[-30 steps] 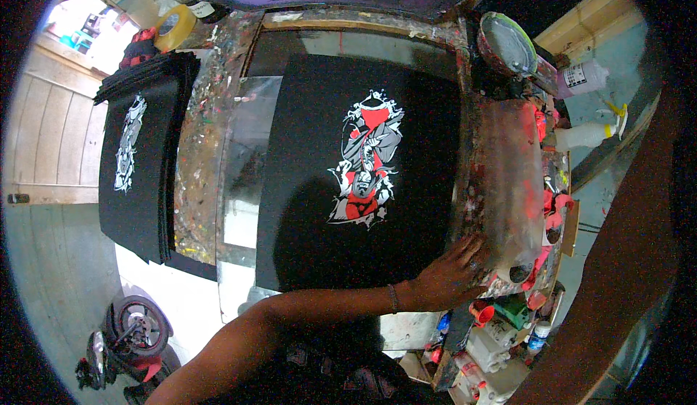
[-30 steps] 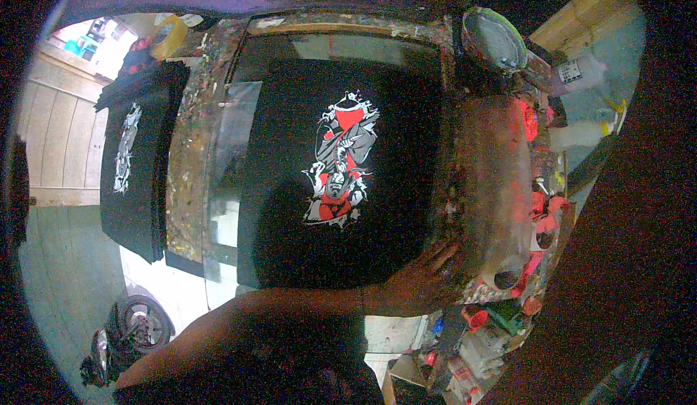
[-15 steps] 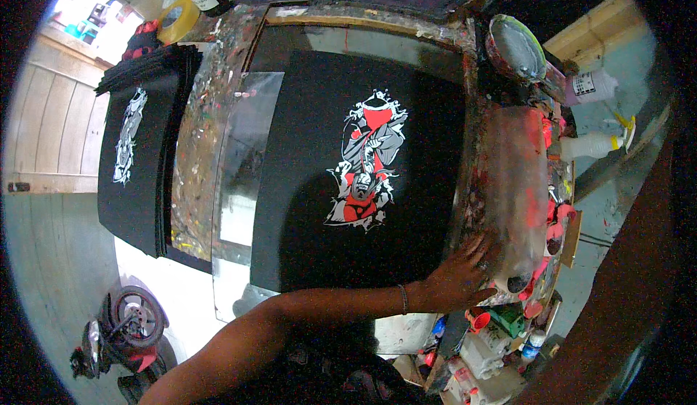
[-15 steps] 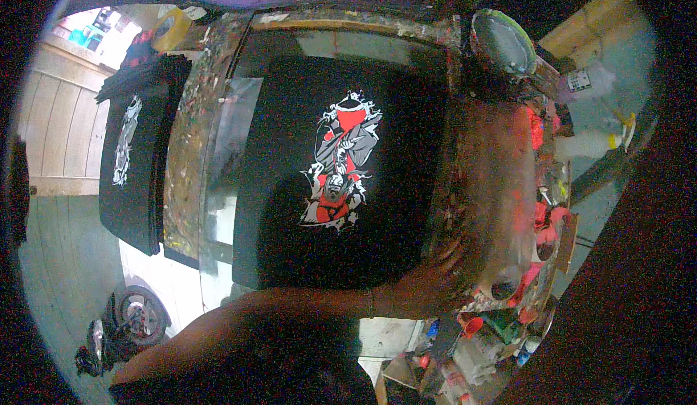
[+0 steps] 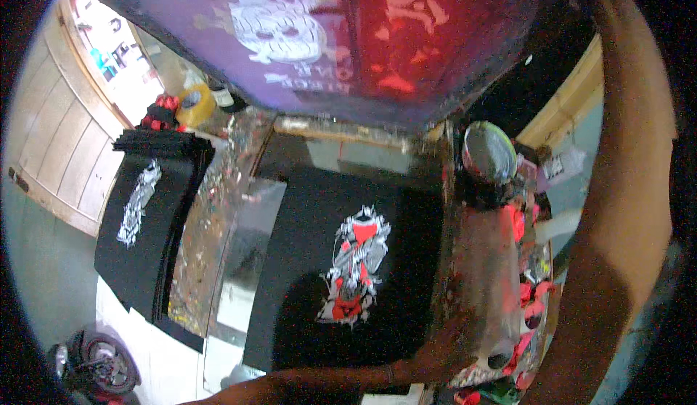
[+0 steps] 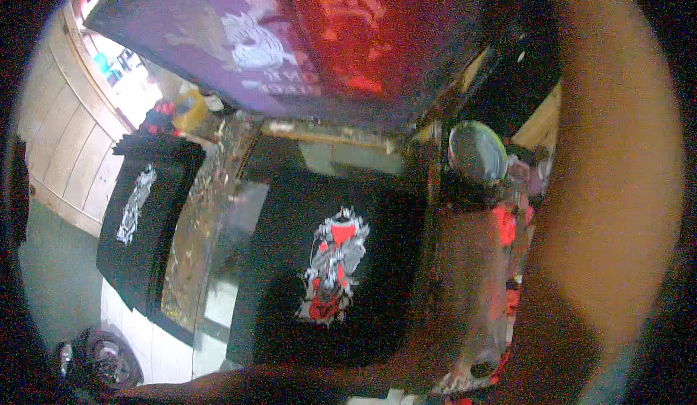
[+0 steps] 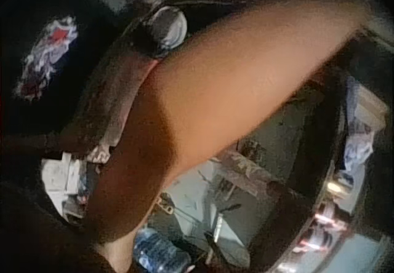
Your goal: The person performs screen printing on black t-shirts using a red ink screen and squeegee. They align the screen, pull ink across the mesh, lift the screen to reveal the printed design, and place the finished shirt aside. The process is repeated for multiple shirts.
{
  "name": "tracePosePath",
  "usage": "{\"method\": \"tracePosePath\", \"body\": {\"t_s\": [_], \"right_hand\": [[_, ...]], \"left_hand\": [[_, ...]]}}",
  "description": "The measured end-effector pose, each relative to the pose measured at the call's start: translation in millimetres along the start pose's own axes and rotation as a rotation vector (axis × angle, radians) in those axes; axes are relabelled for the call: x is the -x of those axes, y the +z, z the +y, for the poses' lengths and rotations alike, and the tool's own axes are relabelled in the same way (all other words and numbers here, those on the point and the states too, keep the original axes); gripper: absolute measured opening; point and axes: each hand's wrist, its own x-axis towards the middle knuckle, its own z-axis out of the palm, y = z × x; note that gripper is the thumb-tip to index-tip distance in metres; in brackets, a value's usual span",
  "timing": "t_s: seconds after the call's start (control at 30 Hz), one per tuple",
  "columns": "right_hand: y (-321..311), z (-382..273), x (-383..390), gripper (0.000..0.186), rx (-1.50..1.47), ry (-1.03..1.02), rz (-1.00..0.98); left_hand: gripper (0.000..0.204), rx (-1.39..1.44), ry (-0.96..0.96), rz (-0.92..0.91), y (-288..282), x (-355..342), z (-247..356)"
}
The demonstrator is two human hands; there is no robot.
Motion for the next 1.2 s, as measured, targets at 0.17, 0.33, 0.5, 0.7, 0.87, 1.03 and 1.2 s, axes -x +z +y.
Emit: {"method": "tracePosePath", "body": {"t_s": [0.17, 0.33, 0.5, 0.7, 0.87, 1.03, 1.2], "right_hand": [[-18, 14, -8, 0.058, -0.038, 0.081, -0.073], [-12, 29, -31, 0.058, -0.033, 0.14, -0.074], [-10, 28, -33, 0.059, -0.211, 0.227, -0.088], [-20, 20, -20, 0.059, -0.047, 0.207, -0.139], [-12, 20, -35, 0.06, -0.055, 0.266, -0.117], [-19, 14, -30, 0.06, -0.046, 0.356, -0.137], [-18, 17, -32, 0.062, -0.058, 0.39, -0.105]], "left_hand": [[0.081, 0.279, 0.094, 0.05, -34, -6, 26], [0.094, 0.317, 0.014, -0.011, -17, -2, 22], [0.088, 0.287, 0.107, 0.053, -24, -7, 15], [0.083, 0.328, 0.141, 0.032, -37, -12, 23], [0.082, 0.297, 0.105, 0.044, -41, -12, 12], [0.081, 0.306, 0.107, 0.031, -38, -13, 15], [0.081, 0.293, 0.094, 0.021, -38, -12, 14]]}}
